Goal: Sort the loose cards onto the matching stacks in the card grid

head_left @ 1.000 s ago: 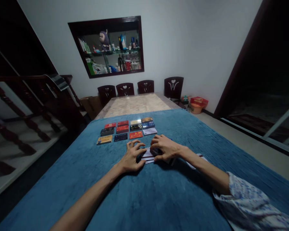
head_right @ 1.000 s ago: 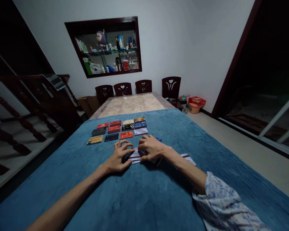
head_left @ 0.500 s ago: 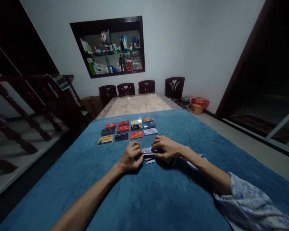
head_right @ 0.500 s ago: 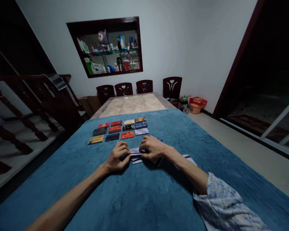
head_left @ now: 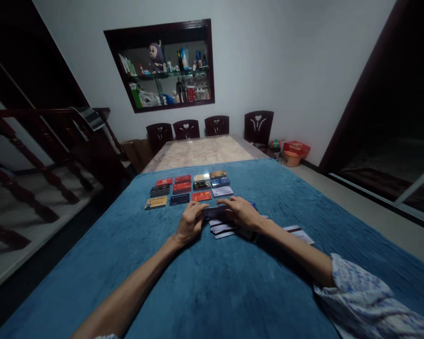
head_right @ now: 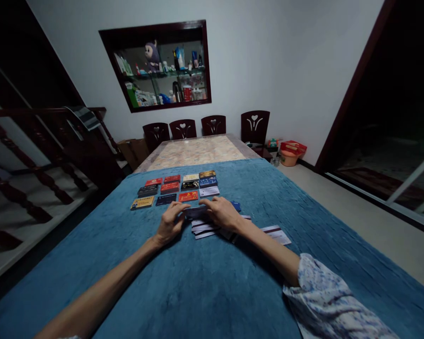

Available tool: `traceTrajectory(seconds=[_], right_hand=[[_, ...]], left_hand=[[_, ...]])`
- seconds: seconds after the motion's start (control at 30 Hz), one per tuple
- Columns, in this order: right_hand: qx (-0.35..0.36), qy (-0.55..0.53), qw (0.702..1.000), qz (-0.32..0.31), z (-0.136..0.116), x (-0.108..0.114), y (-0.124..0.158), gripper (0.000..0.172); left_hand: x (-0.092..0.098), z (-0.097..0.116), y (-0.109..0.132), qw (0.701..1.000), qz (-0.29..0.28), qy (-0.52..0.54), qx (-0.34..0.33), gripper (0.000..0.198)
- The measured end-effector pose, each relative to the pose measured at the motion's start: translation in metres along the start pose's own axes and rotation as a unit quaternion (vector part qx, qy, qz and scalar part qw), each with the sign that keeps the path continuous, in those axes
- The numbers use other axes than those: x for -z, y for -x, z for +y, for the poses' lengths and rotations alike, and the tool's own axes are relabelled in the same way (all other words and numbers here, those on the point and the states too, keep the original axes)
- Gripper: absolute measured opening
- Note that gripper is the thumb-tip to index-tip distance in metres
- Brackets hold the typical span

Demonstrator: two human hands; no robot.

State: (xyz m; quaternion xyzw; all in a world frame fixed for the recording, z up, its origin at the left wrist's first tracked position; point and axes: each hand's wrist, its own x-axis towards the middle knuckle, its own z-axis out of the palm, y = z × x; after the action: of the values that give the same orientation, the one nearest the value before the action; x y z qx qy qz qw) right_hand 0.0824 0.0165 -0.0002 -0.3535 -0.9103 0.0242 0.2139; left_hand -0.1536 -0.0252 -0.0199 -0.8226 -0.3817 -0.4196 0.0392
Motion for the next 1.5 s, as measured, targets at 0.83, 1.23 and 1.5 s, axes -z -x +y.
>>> traceTrajectory(seconds=[0.83,1.23,1.5], right_hand=[[-0.037,0.054,0.997,-0.05,-0.011,-0.003,-0.001,0.055],[-0.03,0.095,0.995,0.003,-0.013,0.003,-0.006,0.062],[-0.059,0.148,0.987,-0.019,0.0,0.017,-0.017,0.058]], left_hand=[[-0.006,-0.002,-0.001,0.987,-0.107,-0.065,0.099,0.05],[-0.005,0.008,-0.006,0.988,-0.061,-0.086,0.113,0.051],[-0.009,0.012,-0.044,0.972,-0.129,-0.119,0.159,0.054]])
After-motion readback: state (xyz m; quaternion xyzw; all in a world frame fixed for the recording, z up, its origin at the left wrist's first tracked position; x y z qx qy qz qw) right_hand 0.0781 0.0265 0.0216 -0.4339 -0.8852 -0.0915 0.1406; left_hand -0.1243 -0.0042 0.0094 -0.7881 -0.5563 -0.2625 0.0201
